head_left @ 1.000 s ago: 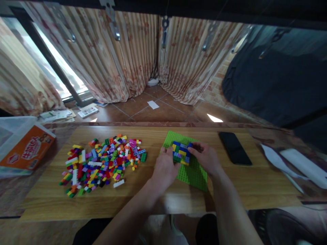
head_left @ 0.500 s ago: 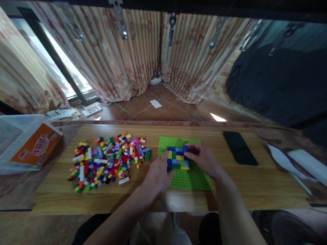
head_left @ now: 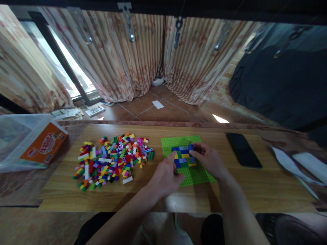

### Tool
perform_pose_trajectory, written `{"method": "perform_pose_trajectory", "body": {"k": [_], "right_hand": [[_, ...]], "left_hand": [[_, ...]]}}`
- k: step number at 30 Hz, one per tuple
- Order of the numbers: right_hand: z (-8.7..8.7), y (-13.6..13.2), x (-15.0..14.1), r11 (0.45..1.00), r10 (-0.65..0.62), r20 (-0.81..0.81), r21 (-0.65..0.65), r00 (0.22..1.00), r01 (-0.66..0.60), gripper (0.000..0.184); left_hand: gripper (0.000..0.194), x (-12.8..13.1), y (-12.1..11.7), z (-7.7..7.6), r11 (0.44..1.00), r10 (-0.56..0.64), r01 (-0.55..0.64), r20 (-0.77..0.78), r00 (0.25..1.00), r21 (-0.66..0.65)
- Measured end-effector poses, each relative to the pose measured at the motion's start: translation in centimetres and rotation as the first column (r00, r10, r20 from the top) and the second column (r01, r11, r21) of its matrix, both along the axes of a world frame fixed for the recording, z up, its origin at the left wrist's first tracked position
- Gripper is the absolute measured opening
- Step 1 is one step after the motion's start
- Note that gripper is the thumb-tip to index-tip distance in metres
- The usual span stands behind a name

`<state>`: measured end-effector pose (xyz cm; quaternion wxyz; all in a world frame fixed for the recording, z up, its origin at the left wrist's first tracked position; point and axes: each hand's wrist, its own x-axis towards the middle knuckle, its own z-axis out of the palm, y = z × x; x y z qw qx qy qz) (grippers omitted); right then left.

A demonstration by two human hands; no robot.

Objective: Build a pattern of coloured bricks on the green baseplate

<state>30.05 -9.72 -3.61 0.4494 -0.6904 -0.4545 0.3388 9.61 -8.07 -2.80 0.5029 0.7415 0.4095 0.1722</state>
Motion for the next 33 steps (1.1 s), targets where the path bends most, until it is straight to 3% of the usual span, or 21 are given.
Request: {"method": "perform_pose_trajectory", "body": {"k": [2, 5, 7, 8, 10, 12, 13, 14, 17, 22, 27, 33], "right_hand": [[0.0, 0.3, -0.3, 0.998, -0.046, -0.008, 0.042, 0.999, 0.047, 0.034], [0.1, 0.6, -0.7, 0.994, -0.043, -0.025, 0.098, 0.999, 0.045, 0.037], [0.4, 0.6, -0.7, 0.992, -0.042, -0.026, 0.121, 0.999, 0.045, 0.038], [0.5, 0.5, -0.6, 0.990, -0.065, -0.014, 0.125, 0.998, 0.066, 0.039], [0.8, 0.2, 0.1, 0.975, -0.187, 0.037, 0.125, 0.982, 0.181, 0.040], [0.8, -0.4, 1.2, 0.928, -0.365, 0.123, 0.130, 0.923, 0.350, 0.040], [0.7, -0.7, 1.9, 0.891, -0.451, 0.164, 0.141, 0.878, 0.431, 0.040], [0.6, -1.0, 2.6, 0.854, -0.520, 0.194, 0.153, 0.832, 0.498, 0.041], [-0.2, -1.5, 4.1, 0.780, -0.625, 0.221, 0.156, 0.748, 0.606, 0.042], [-0.8, -0.9, 4.0, 0.779, -0.618, 0.044, 0.168, 0.785, 0.604, 0.041], [-0.4, 0.4, 3.1, 0.786, -0.516, -0.266, 0.230, 0.814, 0.573, 0.040], [-0.4, 2.0, 2.6, 0.852, -0.404, -0.286, 0.228, 0.869, 0.472, 0.043]], "left_hand": [[0.087, 0.8, -1.6, -0.1, 0.980, -0.080, 0.106, 0.151, 0.985, -0.171], [0.099, 2.0, -4.2, -0.2, 0.858, -0.183, 0.335, 0.379, 0.907, -0.389], [0.088, 2.5, -5.2, -0.1, 0.772, -0.240, 0.441, 0.431, 0.870, -0.459], [0.075, 2.6, -5.1, 0.0, 0.759, -0.254, 0.458, 0.438, 0.862, -0.463], [0.048, 2.3, -4.0, 0.2, 0.841, -0.219, 0.385, 0.411, 0.885, -0.380], [0.037, 1.7, -1.8, 0.3, 0.992, -0.061, 0.092, 0.312, 0.948, -0.086], [0.037, 1.3, -0.6, 0.2, 0.994, -0.005, -0.022, 0.242, 0.970, 0.107], [0.040, 0.9, 0.4, 0.1, 0.961, 0.049, -0.088, 0.150, 0.987, 0.261], [0.048, 0.4, 2.1, -0.5, 0.876, 0.134, -0.075, -0.091, 0.987, 0.476], [0.046, 0.6, 0.8, -0.3, 0.833, 0.100, 0.073, -0.279, 0.955, 0.548], [0.039, 0.5, -1.1, 1.0, 0.871, -0.003, 0.173, -0.347, 0.938, 0.460], [0.044, 0.6, -3.8, 1.1, 0.877, -0.164, 0.301, -0.356, 0.920, 0.374]]}}
